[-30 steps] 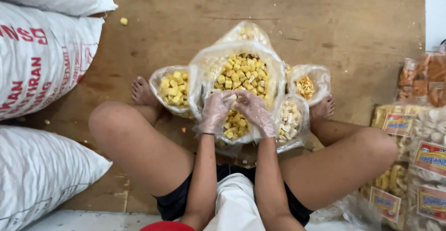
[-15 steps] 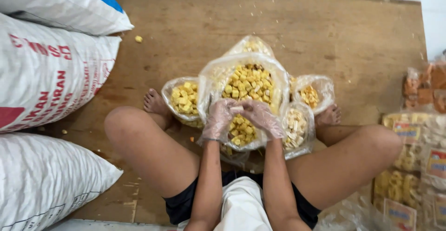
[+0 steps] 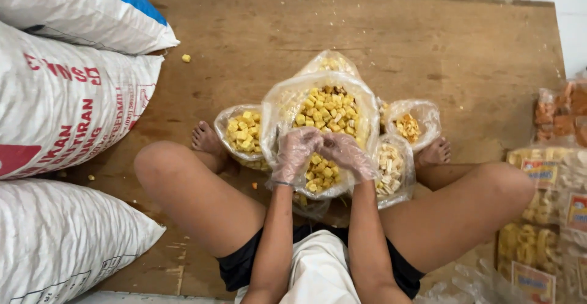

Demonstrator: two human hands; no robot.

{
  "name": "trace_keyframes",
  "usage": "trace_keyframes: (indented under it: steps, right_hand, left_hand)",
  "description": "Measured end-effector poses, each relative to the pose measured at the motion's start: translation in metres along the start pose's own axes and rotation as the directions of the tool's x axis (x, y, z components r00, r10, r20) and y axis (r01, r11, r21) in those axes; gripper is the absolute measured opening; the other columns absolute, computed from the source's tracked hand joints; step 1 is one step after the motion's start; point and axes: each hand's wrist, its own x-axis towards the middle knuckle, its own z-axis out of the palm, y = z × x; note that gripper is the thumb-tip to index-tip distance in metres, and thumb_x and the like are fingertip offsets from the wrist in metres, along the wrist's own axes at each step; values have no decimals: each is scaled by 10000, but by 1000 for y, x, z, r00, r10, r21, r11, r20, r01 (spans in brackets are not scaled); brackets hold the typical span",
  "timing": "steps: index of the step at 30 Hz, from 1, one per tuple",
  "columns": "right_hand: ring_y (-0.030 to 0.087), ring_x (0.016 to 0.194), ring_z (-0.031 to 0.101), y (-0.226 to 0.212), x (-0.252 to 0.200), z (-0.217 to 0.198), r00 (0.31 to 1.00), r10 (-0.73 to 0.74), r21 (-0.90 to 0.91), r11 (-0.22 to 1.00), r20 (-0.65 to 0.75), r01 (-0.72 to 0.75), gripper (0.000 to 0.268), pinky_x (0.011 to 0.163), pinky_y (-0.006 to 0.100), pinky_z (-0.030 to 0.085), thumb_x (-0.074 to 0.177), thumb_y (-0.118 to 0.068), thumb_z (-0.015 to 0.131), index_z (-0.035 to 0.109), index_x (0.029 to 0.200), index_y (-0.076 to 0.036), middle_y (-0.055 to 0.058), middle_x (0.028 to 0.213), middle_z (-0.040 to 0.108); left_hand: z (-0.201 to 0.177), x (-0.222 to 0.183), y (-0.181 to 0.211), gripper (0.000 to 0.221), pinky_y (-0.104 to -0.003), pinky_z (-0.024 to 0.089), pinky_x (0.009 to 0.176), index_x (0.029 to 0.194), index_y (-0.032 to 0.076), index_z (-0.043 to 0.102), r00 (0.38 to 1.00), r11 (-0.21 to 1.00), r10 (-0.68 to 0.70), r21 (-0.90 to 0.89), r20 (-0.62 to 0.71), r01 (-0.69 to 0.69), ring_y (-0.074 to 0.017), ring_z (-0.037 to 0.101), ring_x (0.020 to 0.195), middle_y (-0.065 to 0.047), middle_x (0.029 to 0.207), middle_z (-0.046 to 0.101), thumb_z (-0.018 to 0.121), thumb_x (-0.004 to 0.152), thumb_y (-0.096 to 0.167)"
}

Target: Sorting small yellow snack pieces from a large central bag into smaller plastic bags while sitting on the floor.

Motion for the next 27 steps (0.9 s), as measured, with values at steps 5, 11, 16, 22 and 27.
trace_keyframes:
  steps: [5, 11, 16, 22, 27]
  right_hand:
    - [289, 1035, 715, 23, -6, 0, 996, 63, 64, 996, -57, -60, 419, 949, 478, 532, 933, -525, 666, 727, 1179, -191, 108, 988, 757]
    - [277, 930, 742, 60, -72, -75, 975, 204, 134, 972, -92, -191, 367, 811, 408, 577, 861, -373, 713, 767, 1144, -146, 139, 1006, 741]
    - [283, 1008, 719, 74, -86, -84, 944, 278, 104, 959, -177, -263, 405, 871, 429, 564, 859, -444, 715, 767, 1169, -187, 115, 1066, 743]
    - [291, 1141, 678, 65, -104, -82, 902, 349, 26, 935, -256, -354, 471, 972, 464, 542, 857, -567, 721, 766, 1211, -258, 72, 1171, 748]
    - [266, 1193, 657, 21, -68, -46, 964, 125, 265, 962, -237, -60, 438, 1033, 453, 519, 883, -437, 739, 736, 1256, -207, 80, 1223, 730]
  left_hand:
    - [-5, -6, 4, 281, -449, 570, 976, 1116, 180, 787, 991, 998, -50, 46, 128, 44, -292, 729, 1101, -104, 1114, 781, 778, 913, 374]
    - [-6, 17, -9, 438, -427, 553, 1024, 1309, 314, 697, 916, 840, -386, 452, 111, 299, -298, 665, 1233, -130, 1306, 699, 738, 890, 438]
    - [34, 36, -55, 358, -465, 549, 995, 1135, 123, 758, 997, 802, -4, 595, 78, -43, -357, 708, 1100, -173, 1050, 753, 738, 854, 345]
    - [45, 27, -47, 186, -418, 560, 969, 990, 155, 797, 967, 893, 255, 379, 12, -241, -315, 707, 1064, -131, 991, 760, 705, 856, 246]
    - [59, 8, -24, 281, -407, 533, 1061, 1156, 88, 775, 906, 881, 351, 244, 239, -405, -316, 680, 1201, -137, 1190, 749, 717, 881, 77]
